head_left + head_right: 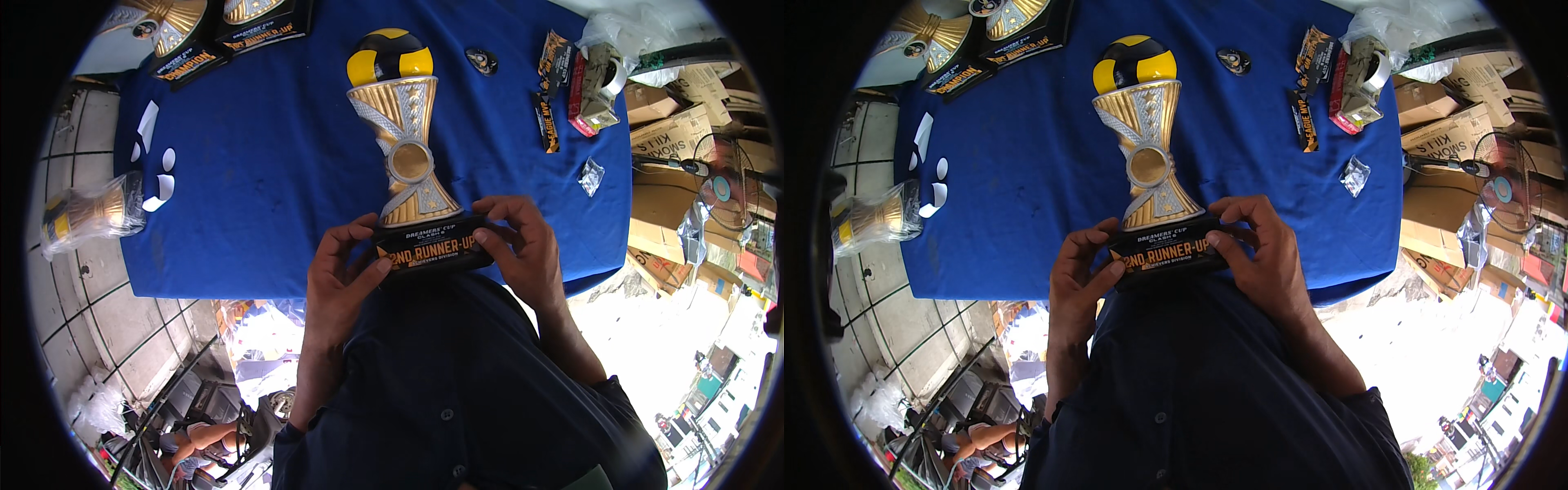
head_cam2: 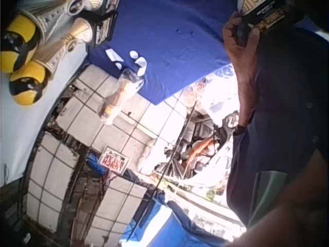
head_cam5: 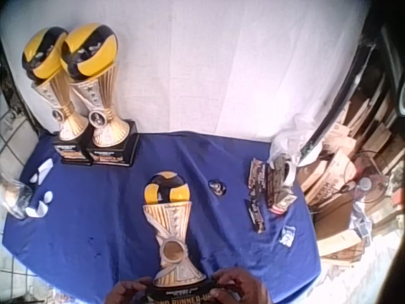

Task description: The person assembles a trophy by applying a '2nd Runner-Up' label to the base and a circular logo sticker to the center of the trophy. They smooth the stickers and place the completed trophy on a table with other similar trophies.

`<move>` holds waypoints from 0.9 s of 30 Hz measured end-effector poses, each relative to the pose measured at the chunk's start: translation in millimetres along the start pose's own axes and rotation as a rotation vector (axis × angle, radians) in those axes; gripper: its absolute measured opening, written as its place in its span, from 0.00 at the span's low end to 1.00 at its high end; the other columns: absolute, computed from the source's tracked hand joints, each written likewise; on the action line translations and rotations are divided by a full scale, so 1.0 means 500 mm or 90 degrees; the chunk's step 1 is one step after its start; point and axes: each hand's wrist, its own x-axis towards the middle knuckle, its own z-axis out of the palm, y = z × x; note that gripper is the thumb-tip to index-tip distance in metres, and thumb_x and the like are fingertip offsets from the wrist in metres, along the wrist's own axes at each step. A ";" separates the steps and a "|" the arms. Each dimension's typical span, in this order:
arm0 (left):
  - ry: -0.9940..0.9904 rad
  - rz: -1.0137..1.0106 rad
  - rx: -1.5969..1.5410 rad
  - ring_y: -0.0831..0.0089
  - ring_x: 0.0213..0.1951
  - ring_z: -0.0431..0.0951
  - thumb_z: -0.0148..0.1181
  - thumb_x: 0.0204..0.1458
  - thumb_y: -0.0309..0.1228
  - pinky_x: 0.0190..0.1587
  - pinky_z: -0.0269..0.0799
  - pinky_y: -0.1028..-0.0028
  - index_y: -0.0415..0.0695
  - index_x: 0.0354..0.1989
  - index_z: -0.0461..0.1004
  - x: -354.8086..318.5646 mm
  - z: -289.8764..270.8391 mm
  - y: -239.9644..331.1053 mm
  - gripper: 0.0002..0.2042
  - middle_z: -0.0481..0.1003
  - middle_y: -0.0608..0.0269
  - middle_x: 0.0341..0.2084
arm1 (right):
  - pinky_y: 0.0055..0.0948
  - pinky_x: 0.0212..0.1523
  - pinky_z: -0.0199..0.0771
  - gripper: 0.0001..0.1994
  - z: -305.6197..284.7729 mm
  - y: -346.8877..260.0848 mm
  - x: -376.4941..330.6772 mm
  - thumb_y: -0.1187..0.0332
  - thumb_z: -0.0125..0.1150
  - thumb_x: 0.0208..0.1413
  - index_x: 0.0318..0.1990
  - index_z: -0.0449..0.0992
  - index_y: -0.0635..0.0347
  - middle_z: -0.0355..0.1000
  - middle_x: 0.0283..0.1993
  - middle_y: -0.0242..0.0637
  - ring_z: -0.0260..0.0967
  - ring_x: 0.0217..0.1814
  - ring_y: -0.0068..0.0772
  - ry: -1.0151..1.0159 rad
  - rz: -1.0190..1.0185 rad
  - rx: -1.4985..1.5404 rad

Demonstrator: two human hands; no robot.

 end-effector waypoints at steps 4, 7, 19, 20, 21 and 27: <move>0.000 -0.002 0.006 0.56 0.75 0.72 0.74 0.63 0.20 0.76 0.73 0.53 0.41 0.64 0.73 0.001 0.001 0.002 0.22 0.69 0.43 0.75 | 0.41 0.66 0.88 0.17 0.002 0.010 -0.001 0.82 0.70 0.68 0.58 0.69 0.65 0.79 0.62 0.51 0.82 0.67 0.42 0.023 -0.009 0.021; -0.003 -0.002 0.001 0.57 0.76 0.71 0.73 0.63 0.20 0.76 0.73 0.53 0.41 0.63 0.73 0.002 -0.001 0.001 0.22 0.70 0.44 0.75 | 0.42 0.66 0.88 0.19 -0.002 0.009 0.000 0.81 0.71 0.68 0.60 0.68 0.65 0.78 0.64 0.51 0.80 0.70 0.43 0.013 0.014 0.028; -0.005 -0.008 -0.014 0.58 0.76 0.71 0.73 0.63 0.19 0.75 0.75 0.53 0.41 0.62 0.75 0.003 -0.005 0.000 0.21 0.71 0.44 0.74 | 0.40 0.66 0.90 0.18 -0.009 0.019 0.004 0.80 0.72 0.69 0.60 0.70 0.66 0.78 0.65 0.50 0.78 0.71 0.40 -0.001 0.040 0.074; -0.005 -0.009 -0.017 0.58 0.76 0.71 0.73 0.63 0.19 0.76 0.74 0.53 0.41 0.62 0.75 0.003 -0.003 0.002 0.21 0.71 0.44 0.74 | 0.39 0.66 0.90 0.18 -0.009 0.019 0.003 0.79 0.72 0.69 0.60 0.70 0.66 0.78 0.65 0.50 0.78 0.71 0.39 0.001 0.041 0.072; -0.005 -0.010 -0.020 0.58 0.77 0.70 0.73 0.63 0.19 0.76 0.74 0.53 0.42 0.62 0.75 0.003 -0.001 0.003 0.20 0.71 0.44 0.74 | 0.39 0.66 0.90 0.18 -0.009 0.019 0.003 0.79 0.72 0.69 0.60 0.71 0.66 0.78 0.65 0.49 0.78 0.71 0.39 0.003 0.041 0.070; 0.041 0.045 0.067 0.56 0.77 0.69 0.72 0.64 0.18 0.77 0.72 0.51 0.42 0.65 0.71 -0.007 0.013 -0.003 0.23 0.67 0.43 0.77 | 0.41 0.67 0.88 0.18 -0.001 0.000 -0.003 0.78 0.74 0.68 0.59 0.71 0.65 0.80 0.62 0.49 0.80 0.70 0.41 0.027 0.029 -0.023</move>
